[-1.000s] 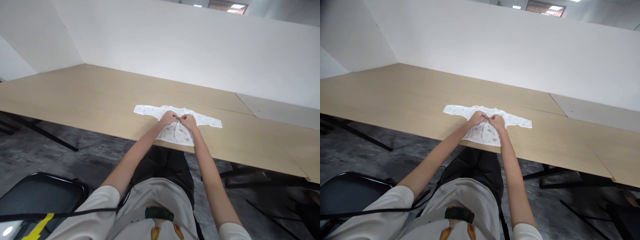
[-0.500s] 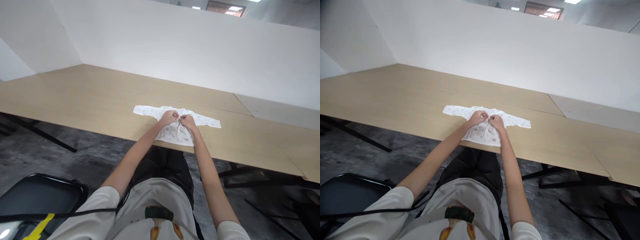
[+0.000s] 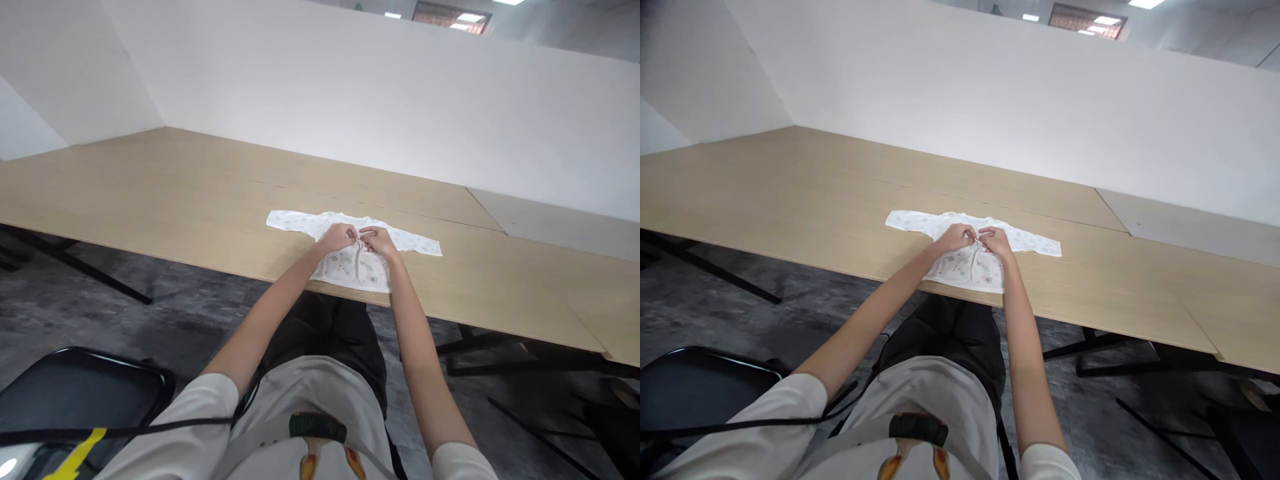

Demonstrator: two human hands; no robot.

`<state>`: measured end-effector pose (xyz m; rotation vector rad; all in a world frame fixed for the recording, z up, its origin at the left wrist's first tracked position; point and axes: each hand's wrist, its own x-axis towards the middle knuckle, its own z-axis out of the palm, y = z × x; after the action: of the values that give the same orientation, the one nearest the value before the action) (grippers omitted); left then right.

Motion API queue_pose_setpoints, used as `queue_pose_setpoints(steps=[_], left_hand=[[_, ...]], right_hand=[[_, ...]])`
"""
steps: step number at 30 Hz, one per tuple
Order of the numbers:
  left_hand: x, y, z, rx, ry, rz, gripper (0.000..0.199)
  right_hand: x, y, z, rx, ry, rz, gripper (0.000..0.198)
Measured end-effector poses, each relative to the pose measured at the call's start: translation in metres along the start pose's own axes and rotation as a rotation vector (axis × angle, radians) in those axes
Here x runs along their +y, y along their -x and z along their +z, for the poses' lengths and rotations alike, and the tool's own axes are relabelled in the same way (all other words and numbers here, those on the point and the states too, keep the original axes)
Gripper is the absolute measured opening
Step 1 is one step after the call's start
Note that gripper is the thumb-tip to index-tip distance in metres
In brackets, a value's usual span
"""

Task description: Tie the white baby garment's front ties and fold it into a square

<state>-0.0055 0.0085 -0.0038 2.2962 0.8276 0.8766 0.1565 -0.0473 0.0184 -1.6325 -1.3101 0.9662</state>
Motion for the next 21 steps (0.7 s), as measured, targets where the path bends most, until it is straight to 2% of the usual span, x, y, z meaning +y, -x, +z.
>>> queue_pose_setpoints(steps=[7,11,15,21], left_hand=[[0.005,-0.001,-0.001,0.015,0.193,-0.066,0.014],[0.007,0.001,-0.003,0.038,0.194,-0.099,0.015],[0.004,0.001,-0.003,0.051,0.177,-0.073,0.019],[0.003,-0.001,-0.002,0.039,0.204,-0.074,0.021]], right_hand=[[-0.004,0.003,0.002,0.01,-0.031,-0.003,0.03],[-0.004,0.007,0.007,0.009,0.024,-0.076,0.034],[0.001,0.005,0.012,0.047,0.051,-0.15,0.033],[0.003,0.0,0.016,0.131,0.069,-0.102,0.038]])
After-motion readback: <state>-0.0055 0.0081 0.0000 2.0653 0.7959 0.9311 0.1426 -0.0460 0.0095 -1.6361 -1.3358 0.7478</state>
